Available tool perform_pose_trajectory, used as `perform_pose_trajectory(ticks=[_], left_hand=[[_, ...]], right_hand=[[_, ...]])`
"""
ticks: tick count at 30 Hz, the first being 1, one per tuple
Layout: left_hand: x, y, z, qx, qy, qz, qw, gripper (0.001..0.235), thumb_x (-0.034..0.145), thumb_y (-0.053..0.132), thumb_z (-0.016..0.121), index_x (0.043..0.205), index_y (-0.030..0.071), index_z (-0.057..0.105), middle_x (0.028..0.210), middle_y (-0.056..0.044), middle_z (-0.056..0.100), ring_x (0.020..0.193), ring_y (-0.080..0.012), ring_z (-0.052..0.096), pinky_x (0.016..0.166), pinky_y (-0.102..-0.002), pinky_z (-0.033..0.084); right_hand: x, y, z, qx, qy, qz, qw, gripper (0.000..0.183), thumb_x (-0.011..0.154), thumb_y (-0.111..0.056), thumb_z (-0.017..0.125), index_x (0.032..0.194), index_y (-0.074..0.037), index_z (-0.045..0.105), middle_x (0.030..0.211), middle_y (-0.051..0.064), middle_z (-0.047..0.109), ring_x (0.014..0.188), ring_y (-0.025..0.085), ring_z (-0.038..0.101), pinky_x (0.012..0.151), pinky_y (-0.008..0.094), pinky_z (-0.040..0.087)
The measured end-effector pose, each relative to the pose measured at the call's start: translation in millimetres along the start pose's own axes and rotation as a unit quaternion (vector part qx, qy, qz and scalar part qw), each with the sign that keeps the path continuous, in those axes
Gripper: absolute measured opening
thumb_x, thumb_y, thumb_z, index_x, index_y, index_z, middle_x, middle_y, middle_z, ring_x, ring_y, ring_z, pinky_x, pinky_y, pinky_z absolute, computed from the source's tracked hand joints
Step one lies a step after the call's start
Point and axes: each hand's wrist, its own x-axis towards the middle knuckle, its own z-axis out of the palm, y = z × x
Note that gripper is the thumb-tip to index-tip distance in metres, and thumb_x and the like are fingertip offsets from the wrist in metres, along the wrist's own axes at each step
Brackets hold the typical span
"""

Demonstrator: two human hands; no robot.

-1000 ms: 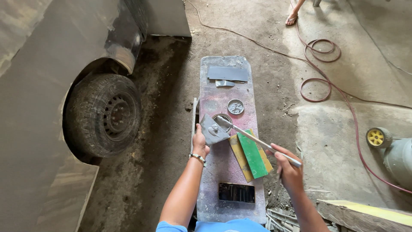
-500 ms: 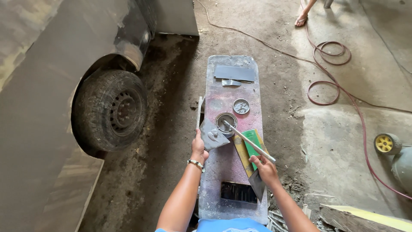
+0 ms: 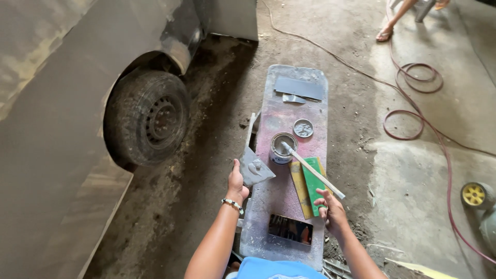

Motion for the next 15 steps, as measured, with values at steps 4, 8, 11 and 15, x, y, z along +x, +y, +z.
perform_pose_trajectory(ticks=[4,8,11,15], left_hand=[[-16.9,2.7,-19.0,-0.033,0.012,-0.001,0.999,0.063,0.101,0.052,0.052,0.133,-0.002,0.06,0.128,-0.014,0.069,0.113,-0.0286,0.069,0.099,-0.047,0.056],[-45.4,4.8,-35.0,-0.034,0.0,0.012,0.999,0.063,0.101,0.052,0.051,0.132,-0.002,0.06,0.126,-0.015,0.069,0.111,-0.0286,0.07,0.098,-0.047,0.057],[-60.3,9.0,-42.9,-0.036,0.0,0.015,0.999,0.063,0.1,0.052,0.051,0.132,-0.002,0.061,0.125,-0.014,0.07,0.111,-0.0282,0.07,0.098,-0.046,0.057],[-81.9,17.7,-54.8,-0.049,-0.003,0.018,0.999,0.064,0.1,0.053,0.052,0.132,-0.002,0.06,0.125,-0.014,0.07,0.111,-0.0285,0.069,0.098,-0.047,0.057]], right_hand=[[3.1,4.1,2.5,0.006,-0.014,0.0,1.0,0.053,0.096,-0.045,0.059,0.133,-0.007,0.059,0.081,0.006,0.066,0.046,0.009,0.046,0.04,0.023,0.035],[2.6,0.1,-1.6,0.065,-0.003,-0.082,0.994,0.047,0.104,-0.045,0.054,0.132,-0.007,0.057,0.083,0.008,0.066,0.045,0.011,0.048,0.041,0.025,0.037],[17.0,3.2,-5.4,0.061,0.031,-0.087,0.994,0.048,0.107,-0.049,0.049,0.131,-0.008,0.059,0.082,0.009,0.067,0.045,0.012,0.047,0.042,0.027,0.037],[18.0,3.0,3.4,0.007,0.086,-0.116,0.989,0.051,0.109,-0.052,0.048,0.135,-0.01,0.061,0.082,0.006,0.065,0.053,0.009,0.049,0.049,0.026,0.041]])
